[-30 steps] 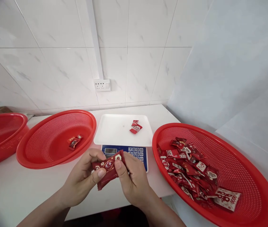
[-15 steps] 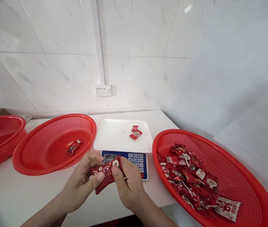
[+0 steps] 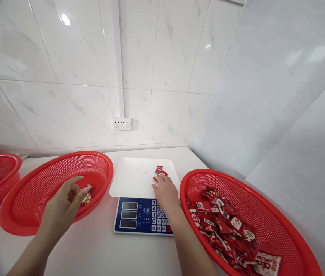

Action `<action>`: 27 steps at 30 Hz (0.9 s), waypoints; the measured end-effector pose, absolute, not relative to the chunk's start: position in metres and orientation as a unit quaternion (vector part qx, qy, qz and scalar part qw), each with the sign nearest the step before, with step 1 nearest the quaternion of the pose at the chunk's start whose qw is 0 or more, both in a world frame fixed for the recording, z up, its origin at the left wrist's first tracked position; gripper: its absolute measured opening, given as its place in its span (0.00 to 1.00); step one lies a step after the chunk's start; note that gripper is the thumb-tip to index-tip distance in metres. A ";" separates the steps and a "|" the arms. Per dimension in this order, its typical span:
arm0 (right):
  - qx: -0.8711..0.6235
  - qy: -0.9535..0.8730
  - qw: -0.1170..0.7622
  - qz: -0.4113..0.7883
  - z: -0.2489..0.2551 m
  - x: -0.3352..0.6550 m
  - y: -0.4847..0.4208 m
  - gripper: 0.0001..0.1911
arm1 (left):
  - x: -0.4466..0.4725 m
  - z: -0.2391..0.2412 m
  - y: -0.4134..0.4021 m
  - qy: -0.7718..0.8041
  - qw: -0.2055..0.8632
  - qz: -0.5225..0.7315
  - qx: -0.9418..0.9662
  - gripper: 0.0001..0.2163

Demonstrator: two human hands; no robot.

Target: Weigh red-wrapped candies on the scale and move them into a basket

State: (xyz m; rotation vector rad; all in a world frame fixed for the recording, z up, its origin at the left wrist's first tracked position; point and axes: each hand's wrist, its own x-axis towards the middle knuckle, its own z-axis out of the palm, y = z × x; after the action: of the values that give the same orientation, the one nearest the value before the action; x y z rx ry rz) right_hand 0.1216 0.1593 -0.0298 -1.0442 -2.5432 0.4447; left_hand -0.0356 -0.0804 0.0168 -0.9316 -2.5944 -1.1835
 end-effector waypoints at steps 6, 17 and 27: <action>-0.412 -0.886 0.162 0.136 -0.033 0.110 0.169 0.14 | -0.018 0.010 -0.063 -0.781 -0.041 -0.448 -0.434 0.16; -0.432 -0.877 0.186 0.099 -0.040 0.105 0.171 0.20 | -0.008 0.015 -0.047 -0.699 -0.162 -0.469 -0.515 0.16; -0.418 -0.861 0.253 0.141 -0.041 0.102 0.170 0.09 | -0.004 0.028 -0.053 -0.625 -0.292 -0.474 -0.547 0.15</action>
State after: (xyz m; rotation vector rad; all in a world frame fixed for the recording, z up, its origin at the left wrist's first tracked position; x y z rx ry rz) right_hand 0.1019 0.1696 -0.0411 -1.1362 -2.3404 0.3820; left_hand -0.0038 -0.0529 0.0276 -2.1363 -2.4416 -1.8505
